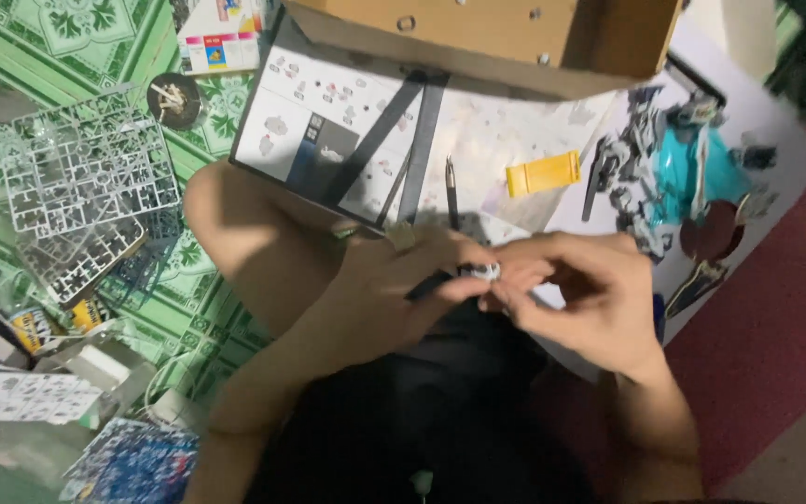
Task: The person is sanding small plastic parts from a model kit to smooth out the edges after cutting them from the runners.
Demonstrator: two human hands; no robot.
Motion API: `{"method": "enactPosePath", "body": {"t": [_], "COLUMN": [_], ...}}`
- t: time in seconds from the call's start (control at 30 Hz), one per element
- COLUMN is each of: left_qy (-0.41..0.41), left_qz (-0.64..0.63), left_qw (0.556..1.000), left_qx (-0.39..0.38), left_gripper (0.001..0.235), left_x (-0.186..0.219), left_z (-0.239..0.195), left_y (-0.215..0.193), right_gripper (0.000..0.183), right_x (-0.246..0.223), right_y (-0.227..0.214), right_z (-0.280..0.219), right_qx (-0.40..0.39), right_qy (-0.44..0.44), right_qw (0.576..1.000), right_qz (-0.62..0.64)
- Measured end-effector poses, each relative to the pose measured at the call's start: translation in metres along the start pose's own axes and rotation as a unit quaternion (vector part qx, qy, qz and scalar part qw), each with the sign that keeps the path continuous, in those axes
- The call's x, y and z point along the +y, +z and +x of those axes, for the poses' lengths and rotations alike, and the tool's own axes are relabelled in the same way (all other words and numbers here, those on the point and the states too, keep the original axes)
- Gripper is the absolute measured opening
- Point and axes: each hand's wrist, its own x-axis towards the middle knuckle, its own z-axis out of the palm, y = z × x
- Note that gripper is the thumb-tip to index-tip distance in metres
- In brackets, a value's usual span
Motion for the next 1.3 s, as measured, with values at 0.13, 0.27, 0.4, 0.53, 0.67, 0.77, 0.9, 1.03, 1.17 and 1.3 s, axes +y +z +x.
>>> {"method": "enactPosePath", "body": {"t": [0.13,0.27,0.4,0.53,0.67,0.77,0.9,1.03,1.17,1.3], "left_qy": [0.049,0.003,0.021,-0.022,-0.001,-0.014,-0.051,0.036,0.033,-0.152], "left_qz": [0.092,0.153,0.154,0.122,0.096,0.086,0.068,0.147,0.111,-0.14], "left_qw": [0.994,0.988,0.988,0.992,0.995,0.995,0.996,0.988,0.993,0.976], "left_qx": [0.02,0.029,0.003,0.013,0.039,0.04,0.033,0.037,0.039,0.072], "left_gripper": [0.029,0.024,0.024,0.021,0.024,0.025,0.022,0.024,0.024,0.018], "left_x": [-0.008,-0.011,-0.009,-0.002,-0.009,-0.01,-0.012,-0.019,-0.031,-0.01], "left_z": [0.001,-0.002,0.001,0.004,-0.003,-0.006,-0.013,-0.019,-0.026,-0.017], "left_y": [0.015,0.033,0.027,0.03,0.039,0.046,0.052,0.054,0.055,0.048], "right_gripper": [0.02,0.024,0.023,0.02,0.017,0.015,0.014,0.018,0.026,0.025], "right_x": [0.003,0.017,0.028,0.035,0.039,0.044,0.054,0.048,0.046,0.039], "right_y": [-0.007,-0.009,-0.007,-0.005,-0.004,-0.003,-0.001,-0.001,-0.006,0.004], "right_z": [0.005,0.003,0.0,-0.004,-0.006,-0.008,-0.011,-0.007,-0.011,-0.016], "right_qx": [-0.005,0.002,0.016,0.023,0.04,0.041,0.048,0.048,0.056,0.073], "right_qy": [0.053,0.121,0.138,0.146,0.146,0.161,0.172,0.139,0.095,0.068], "right_qw": [0.998,0.992,0.99,0.986,0.985,0.982,0.981,0.986,0.994,0.995], "right_qz": [-0.042,-0.026,-0.019,-0.074,-0.086,-0.091,-0.08,-0.072,-0.025,0.004]}}
